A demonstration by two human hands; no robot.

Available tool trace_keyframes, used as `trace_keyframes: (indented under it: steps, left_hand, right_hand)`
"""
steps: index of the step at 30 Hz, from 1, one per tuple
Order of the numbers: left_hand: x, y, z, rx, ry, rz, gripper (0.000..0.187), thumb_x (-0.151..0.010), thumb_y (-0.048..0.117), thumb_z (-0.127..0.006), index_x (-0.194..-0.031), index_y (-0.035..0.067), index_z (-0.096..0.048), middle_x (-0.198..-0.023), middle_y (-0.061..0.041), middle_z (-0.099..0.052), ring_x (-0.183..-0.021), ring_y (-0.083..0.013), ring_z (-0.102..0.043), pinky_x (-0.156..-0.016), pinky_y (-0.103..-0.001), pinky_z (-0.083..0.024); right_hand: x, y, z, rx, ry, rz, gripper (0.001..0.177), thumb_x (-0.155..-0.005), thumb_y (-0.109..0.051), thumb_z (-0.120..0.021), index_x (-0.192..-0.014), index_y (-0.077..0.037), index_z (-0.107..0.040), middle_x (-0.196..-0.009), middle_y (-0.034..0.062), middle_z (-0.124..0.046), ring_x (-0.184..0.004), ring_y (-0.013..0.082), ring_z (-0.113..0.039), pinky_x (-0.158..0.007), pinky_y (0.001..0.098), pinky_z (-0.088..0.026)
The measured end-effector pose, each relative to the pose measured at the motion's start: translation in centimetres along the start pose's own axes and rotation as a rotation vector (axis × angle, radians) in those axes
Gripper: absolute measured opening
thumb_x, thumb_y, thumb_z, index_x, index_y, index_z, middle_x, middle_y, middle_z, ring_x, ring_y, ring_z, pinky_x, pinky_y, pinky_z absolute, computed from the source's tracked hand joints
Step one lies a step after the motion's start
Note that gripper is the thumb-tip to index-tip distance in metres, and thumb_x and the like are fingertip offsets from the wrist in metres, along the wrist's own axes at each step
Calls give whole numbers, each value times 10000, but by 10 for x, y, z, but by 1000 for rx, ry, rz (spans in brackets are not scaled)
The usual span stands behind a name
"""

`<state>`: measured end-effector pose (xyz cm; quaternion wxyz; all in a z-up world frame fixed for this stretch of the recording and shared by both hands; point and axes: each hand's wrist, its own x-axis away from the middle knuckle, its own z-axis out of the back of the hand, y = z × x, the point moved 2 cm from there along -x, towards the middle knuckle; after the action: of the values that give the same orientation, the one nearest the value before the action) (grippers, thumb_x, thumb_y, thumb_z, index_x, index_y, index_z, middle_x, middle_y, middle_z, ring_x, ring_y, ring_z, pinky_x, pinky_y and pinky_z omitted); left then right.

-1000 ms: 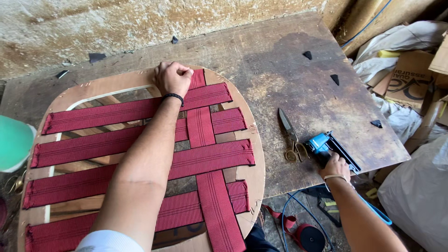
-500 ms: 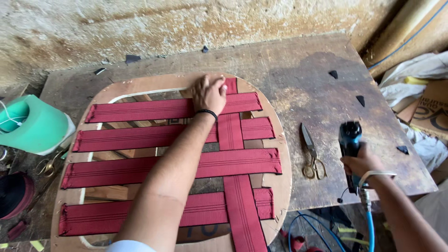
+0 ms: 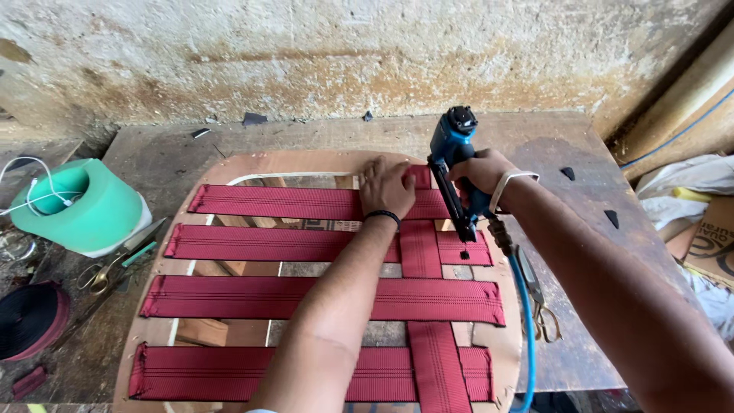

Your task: The person weaves red straps across a wooden chair frame, securing them with a pneumatic staple gun. They repeatedly position, staple, and trim the straps to form a woven seat surface.

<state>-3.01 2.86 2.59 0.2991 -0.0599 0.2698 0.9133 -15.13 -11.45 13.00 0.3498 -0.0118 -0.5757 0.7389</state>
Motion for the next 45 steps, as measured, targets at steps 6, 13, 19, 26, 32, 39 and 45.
trace_keyframes:
  steps: [6, 13, 19, 26, 32, 39, 45]
  left_hand:
    - [1, 2, 5, -6, -13, 11, 405, -940, 415, -610, -1320, 287, -671, -1502, -137, -473, -1433, -365, -390, -1213, -528, -248]
    - [1, 1, 6, -38, -31, 11, 414, -951, 443, -616, -1331, 282, -653, -1478, -132, -484, -1429, -364, -393, -1214, -529, -244]
    - [0, -3, 0, 72, 28, 57, 711, -908, 447, -698, -1449, 84, -413, -1476, -178, -476, -1428, -345, -411, -1231, -494, -228]
    - [-4, -6, -2, 140, 58, 70, 816, -865, 433, -758, -1460, 80, -325, -1481, -214, -445, -1436, -366, -371, -1226, -496, -199]
    - [-1, -8, -3, 163, 53, 78, 847, -852, 424, -766, -1482, 81, -315, -1490, -197, -441, -1444, -356, -366, -1237, -494, -189]
    - [1, -9, 3, 165, 32, 88, 920, -808, 391, -805, -1494, 80, -277, -1494, -181, -421, -1449, -331, -361, -1235, -478, -186]
    - [1, -5, 7, 180, 38, 95, 921, -810, 388, -812, -1490, 90, -269, -1503, -177, -411, -1460, -324, -350, -1239, -474, -180]
  right_hand:
    - [-8, 2, -8, 140, 47, -60, 159, -818, -92, -769, -832, 46, -693, -706, 122, -667, -571, 226, -649, -522, 405, -553]
    - [-3, -7, -10, 190, 49, -80, 191, -848, -117, -759, -829, 53, -675, -707, 127, -665, -575, 222, -653, -527, 397, -557]
    - [-12, -13, -16, 172, 17, -73, 174, -842, -97, -761, -831, 55, -678, -707, 127, -662, -578, 229, -648, -534, 394, -560]
    - [-20, -14, -21, 125, 3, -74, 175, -832, -96, -770, -839, 53, -679, -700, 109, -650, -577, 215, -634, -526, 397, -547]
    - [-18, -18, -27, 152, -26, -85, 179, -835, -103, -762, -818, 48, -666, -681, 118, -644, -553, 224, -625, -516, 394, -538]
    - [-23, -23, -40, 189, -42, -57, 160, -822, -94, -769, -807, 40, -683, -684, 121, -650, -537, 208, -629, -506, 380, -548]
    - [-21, -24, -36, 140, -37, -34, 210, -820, -120, -783, -821, 60, -675, -677, 126, -648, -528, 230, -635, -495, 389, -559]
